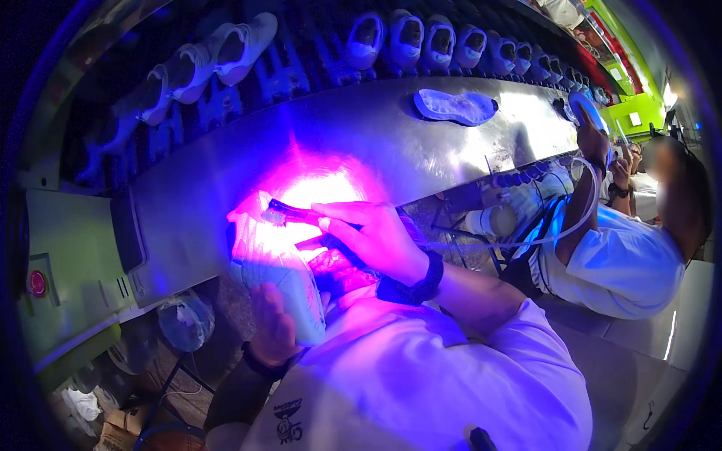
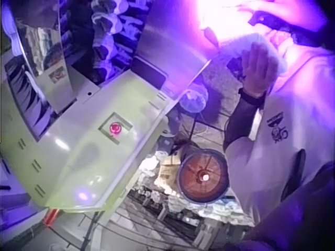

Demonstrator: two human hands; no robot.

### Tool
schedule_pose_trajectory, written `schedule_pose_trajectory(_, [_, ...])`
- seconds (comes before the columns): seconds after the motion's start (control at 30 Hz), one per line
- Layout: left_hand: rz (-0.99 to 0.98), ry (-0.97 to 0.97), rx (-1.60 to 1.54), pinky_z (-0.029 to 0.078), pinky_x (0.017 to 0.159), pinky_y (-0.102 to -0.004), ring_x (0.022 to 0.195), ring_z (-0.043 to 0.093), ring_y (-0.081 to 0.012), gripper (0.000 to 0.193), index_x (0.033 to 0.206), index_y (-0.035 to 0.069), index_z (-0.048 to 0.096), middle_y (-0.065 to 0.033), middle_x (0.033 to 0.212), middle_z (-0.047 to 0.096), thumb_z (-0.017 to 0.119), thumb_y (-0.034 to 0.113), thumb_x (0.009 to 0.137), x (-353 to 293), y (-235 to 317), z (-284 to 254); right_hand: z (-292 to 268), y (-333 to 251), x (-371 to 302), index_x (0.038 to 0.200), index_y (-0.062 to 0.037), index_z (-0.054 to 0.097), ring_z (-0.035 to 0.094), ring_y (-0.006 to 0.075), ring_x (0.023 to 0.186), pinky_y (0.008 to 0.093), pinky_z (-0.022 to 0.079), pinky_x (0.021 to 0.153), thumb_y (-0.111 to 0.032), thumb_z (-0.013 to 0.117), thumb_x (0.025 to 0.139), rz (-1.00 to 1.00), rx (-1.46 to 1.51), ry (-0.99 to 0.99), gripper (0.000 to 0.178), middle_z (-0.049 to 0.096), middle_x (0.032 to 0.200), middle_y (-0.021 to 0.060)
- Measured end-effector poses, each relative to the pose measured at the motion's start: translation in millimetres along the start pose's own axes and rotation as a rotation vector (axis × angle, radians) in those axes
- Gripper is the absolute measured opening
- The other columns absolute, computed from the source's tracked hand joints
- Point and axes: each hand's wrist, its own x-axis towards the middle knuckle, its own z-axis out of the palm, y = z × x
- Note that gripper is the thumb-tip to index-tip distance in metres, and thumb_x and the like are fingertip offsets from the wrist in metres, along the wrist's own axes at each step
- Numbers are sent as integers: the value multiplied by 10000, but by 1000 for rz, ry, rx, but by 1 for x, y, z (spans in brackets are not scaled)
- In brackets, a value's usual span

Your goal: The recorder uses a brush to apply a substance, likely adhesive or primer, to the sole areas of white shoes on an assembly line under bright UV-like lighting.

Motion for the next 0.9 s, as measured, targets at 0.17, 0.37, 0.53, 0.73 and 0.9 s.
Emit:
schedule_pose_trajectory(0.17, [45, 26, 35, 295, 1193, -645, 1335, 540, -465, 663, 1523, 115, 328, -252, 1569, 394, 673, 203, 964, 6, -5, 0, -10, 1, -6, 1299, -5, 696, 721, 210, 1084, 333, 561, 946, -141, 712, 986, -83, -32, -34, 342, 752, 1199, 149])
schedule_pose_trajectory(0.37, [-24, 25, 119, 389, 1131, -655, 1308, 532, -522, 929, 1547, 24, 254, -346, 1528, 385, 833, 278, 866, 33, 3, -7, -28, -20, -25, 1277, -17, 714, 730, 214, 1062, 345, 567, 933, -112, 723, 971, 22, -16, -125, 320, 765, 1166, 142])
schedule_pose_trajectory(0.53, [-92, -100, 152, 410, 1108, -664, 1318, 504, -568, 900, 1507, -71, 273, -422, 1461, 409, 804, 313, 890, 60, 14, -24, -42, -32, -38, 1256, -10, 723, 735, 218, 1056, 341, 573, 919, -102, 727, 964, -124, -4, -113, 306, 766, 1156, 152])
schedule_pose_trajectory(0.73, [-255, -84, 100, 374, 1135, -661, 1364, 441, -599, 839, 1513, -139, 249, -460, 1493, 347, 728, 244, 940, 105, 27, -21, -53, -49, -48, 1253, -10, 724, 733, 217, 1057, 343, 574, 916, -81, 735, 952, -50, -106, -67, 309, 765, 1158, 156])
schedule_pose_trajectory(0.9, [-272, -17, 78, 325, 1172, -634, 1425, 361, -594, 857, 1546, -151, 202, -467, 1544, 255, 702, 190, 940, 144, 22, -23, -59, -64, -49, 1242, 16, 722, 743, 222, 1008, 336, 580, 893, -70, 755, 925, -91, -13, 25, 329, 769, 1120, 168])
